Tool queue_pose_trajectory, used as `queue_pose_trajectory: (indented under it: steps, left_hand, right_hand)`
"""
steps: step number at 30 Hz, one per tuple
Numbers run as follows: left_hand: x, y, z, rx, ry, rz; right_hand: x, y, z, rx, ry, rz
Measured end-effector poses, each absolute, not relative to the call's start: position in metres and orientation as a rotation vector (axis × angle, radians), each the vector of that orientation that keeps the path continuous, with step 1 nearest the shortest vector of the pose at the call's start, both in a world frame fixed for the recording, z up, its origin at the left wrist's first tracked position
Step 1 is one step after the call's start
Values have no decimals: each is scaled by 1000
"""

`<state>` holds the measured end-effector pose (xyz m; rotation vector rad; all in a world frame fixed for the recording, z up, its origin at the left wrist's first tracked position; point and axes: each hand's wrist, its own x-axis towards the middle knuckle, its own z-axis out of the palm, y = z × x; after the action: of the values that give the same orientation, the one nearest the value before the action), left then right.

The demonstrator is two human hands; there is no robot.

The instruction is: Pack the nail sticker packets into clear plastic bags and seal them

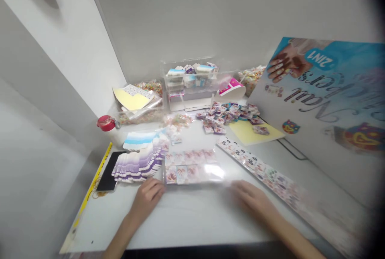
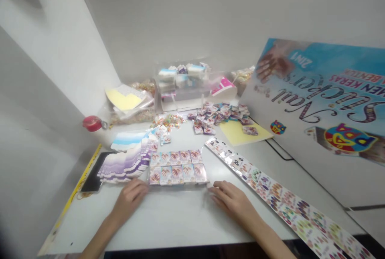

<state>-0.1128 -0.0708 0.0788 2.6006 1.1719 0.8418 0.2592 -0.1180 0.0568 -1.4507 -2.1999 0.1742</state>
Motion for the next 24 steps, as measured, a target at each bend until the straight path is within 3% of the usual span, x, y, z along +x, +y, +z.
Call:
queue_pose_trajectory:
  steps: [5,11,24]
  left_hand:
    - [-117,-73,76,2434,1120,1014]
    - [-117,-71,77,2420,1063,964]
    - [-122,-77,63,2974,1121,793]
  right_hand:
    - [256,-127,58,-1343,-2191,195]
    - [262,-126,49,-1198,-2418,-13]
    - [265,-113,54,-981,-2581,-205]
